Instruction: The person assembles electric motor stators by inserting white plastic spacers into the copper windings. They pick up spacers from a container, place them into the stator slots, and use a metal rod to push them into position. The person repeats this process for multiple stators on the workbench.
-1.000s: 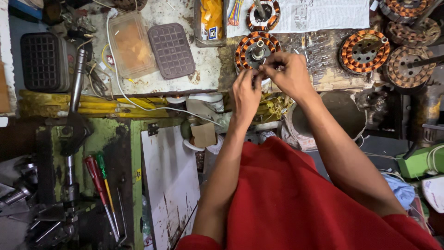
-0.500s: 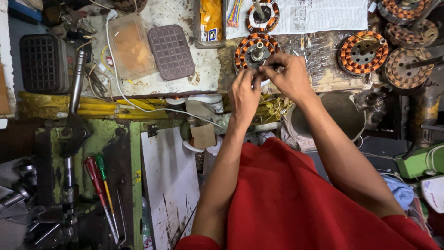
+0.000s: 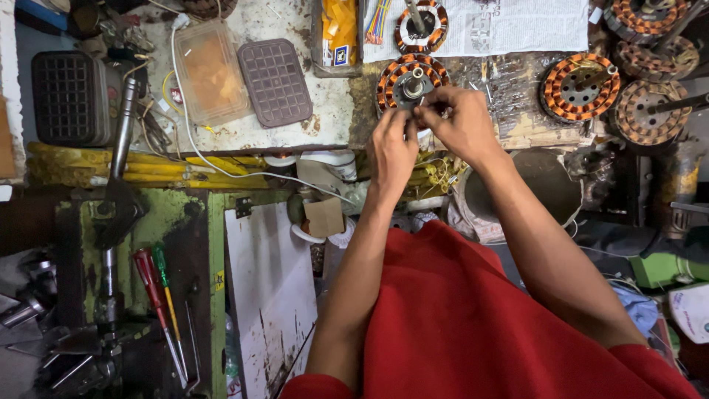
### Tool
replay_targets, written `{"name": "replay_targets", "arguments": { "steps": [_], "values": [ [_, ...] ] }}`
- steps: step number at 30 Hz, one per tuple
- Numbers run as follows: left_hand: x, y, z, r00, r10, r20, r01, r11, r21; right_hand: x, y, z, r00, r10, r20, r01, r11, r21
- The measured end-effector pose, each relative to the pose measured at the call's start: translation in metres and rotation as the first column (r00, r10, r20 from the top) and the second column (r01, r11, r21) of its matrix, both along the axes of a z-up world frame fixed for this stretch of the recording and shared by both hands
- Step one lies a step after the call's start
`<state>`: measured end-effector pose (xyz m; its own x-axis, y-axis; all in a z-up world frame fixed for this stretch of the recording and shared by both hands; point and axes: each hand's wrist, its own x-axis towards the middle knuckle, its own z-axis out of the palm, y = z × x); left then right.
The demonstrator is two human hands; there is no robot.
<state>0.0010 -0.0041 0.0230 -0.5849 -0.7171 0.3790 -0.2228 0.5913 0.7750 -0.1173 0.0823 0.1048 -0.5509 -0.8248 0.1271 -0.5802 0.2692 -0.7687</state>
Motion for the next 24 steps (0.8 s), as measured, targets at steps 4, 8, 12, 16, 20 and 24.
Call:
{"name": "replay_targets", "arguments": {
  "steps": [4,8,12,16,20,24],
  "values": [
    [-0.001,0.001,0.002,1.000,0.028,0.009,-0.028,0.999,-0.023,0.002,-0.001,0.002,0.999,0.011,-0.040,-0.013,0.999,-0.039],
    [0.001,0.001,0.009,0.999,0.042,-0.002,-0.042,0.999,-0.018,0.004,0.001,0.002,1.000,-0.009,-0.012,0.008,1.000,-0.029],
    [0.002,0.000,0.014,1.000,0.017,-0.008,-0.017,0.999,0.037,0.004,0.001,0.000,0.998,-0.007,-0.055,0.004,0.999,-0.048],
    [0.001,0.000,0.014,1.000,0.013,-0.020,-0.013,1.000,0.020,0.005,0.002,0.000,0.994,0.037,-0.104,-0.046,0.995,-0.087],
    [0.000,-0.001,0.011,1.000,0.009,-0.024,-0.008,1.000,0.010,0.005,0.003,0.000,0.985,0.063,-0.163,-0.077,0.994,-0.080],
    [-0.002,-0.002,0.004,1.000,0.004,-0.008,-0.004,1.000,-0.005,0.006,0.001,0.000,0.984,0.057,-0.169,-0.074,0.993,-0.096]
  ]
}}
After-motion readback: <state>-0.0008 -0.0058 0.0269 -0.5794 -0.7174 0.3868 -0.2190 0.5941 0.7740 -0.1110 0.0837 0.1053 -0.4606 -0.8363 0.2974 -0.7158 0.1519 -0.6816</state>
